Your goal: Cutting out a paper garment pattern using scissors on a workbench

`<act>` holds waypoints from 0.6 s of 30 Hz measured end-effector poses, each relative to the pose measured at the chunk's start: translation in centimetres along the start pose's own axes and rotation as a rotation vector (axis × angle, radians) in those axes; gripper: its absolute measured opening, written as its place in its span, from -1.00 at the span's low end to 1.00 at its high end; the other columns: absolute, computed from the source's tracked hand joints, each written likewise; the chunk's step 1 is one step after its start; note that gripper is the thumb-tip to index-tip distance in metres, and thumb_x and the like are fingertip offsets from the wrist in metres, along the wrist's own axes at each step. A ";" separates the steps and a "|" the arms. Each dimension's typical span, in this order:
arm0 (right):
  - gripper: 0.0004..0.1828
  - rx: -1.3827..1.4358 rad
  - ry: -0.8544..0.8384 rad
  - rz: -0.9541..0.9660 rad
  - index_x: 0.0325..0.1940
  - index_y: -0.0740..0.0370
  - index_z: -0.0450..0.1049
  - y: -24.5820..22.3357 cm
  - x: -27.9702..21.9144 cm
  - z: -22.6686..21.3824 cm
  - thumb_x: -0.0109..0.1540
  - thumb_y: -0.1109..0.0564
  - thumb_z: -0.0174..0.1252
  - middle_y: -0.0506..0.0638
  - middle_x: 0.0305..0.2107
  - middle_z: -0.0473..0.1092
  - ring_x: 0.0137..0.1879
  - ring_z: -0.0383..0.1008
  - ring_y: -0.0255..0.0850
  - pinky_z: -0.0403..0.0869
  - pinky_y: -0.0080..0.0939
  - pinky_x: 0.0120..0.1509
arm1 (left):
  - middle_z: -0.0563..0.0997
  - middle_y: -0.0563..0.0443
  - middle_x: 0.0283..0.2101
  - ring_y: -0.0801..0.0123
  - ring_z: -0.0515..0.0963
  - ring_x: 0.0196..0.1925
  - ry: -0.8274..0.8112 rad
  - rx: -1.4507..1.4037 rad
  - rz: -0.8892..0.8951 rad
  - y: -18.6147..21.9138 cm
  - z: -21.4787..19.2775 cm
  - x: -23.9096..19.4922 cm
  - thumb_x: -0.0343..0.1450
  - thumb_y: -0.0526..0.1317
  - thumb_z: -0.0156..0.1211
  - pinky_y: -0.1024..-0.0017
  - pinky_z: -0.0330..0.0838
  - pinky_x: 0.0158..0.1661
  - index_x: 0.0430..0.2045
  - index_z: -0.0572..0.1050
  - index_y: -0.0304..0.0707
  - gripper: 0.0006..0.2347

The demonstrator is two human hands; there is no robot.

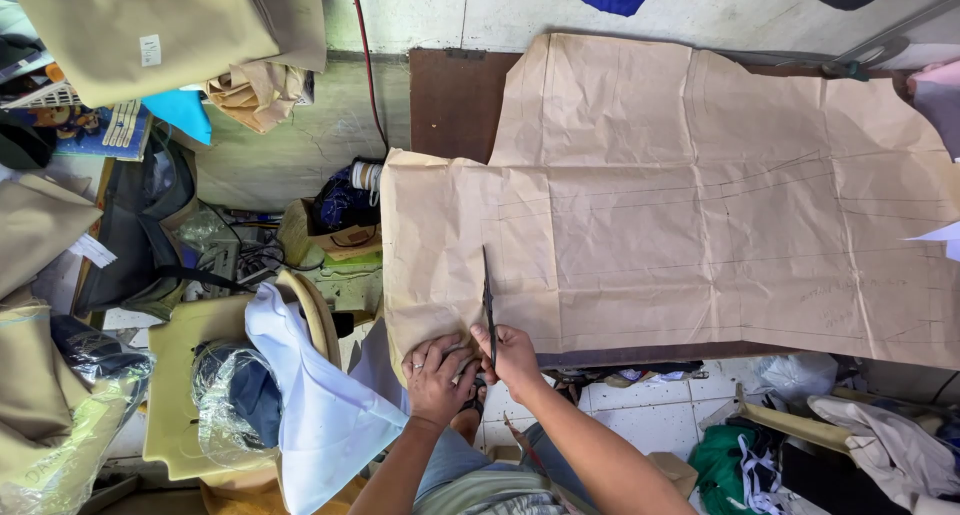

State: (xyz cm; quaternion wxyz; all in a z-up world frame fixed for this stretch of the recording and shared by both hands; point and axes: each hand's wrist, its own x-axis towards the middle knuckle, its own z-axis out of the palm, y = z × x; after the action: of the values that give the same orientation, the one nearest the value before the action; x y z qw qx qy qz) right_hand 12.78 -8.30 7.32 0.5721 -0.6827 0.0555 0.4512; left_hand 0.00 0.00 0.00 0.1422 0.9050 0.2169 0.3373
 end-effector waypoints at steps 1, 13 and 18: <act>-0.46 -0.004 -0.014 -0.009 -0.60 0.21 0.26 -0.5 -0.1 0.0 0.30 -0.12 0.27 0.07 -0.77 0.24 -0.73 0.14 -0.20 0.17 -0.22 -0.66 | 0.55 0.36 0.03 0.37 0.50 0.02 -0.007 -0.017 -0.003 0.0 -0.1 0.1 0.35 0.00 0.33 0.22 0.19 0.07 -0.29 0.61 0.23 -0.87; -0.46 -0.016 -0.023 -0.006 -0.53 0.25 0.32 -4.1 0.6 0.7 0.31 -0.20 0.21 0.04 -0.77 0.26 -0.76 0.19 -0.22 0.19 -0.26 -0.66 | 0.56 0.31 0.00 0.33 0.51 0.03 0.011 -0.020 -0.001 0.3 -0.1 0.3 0.35 0.04 0.36 0.19 0.22 0.09 -0.31 0.61 0.18 -0.85; -0.45 -0.020 -0.077 0.025 -0.51 0.28 0.36 -3.0 0.1 0.3 0.31 -0.23 0.18 0.06 -0.76 0.30 -0.77 0.21 -0.23 0.19 -0.29 -0.69 | 0.56 0.35 0.00 0.35 0.49 0.05 -0.010 -0.029 -0.033 0.3 -0.1 0.0 0.34 0.01 0.37 0.20 0.20 0.12 -0.28 0.60 0.21 -0.84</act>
State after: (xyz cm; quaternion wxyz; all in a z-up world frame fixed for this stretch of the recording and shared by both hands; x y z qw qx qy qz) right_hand 14.44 -6.95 9.47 0.5613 -0.6697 0.0376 0.4848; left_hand -0.03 -0.24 0.18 0.1622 0.9008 0.2261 0.3334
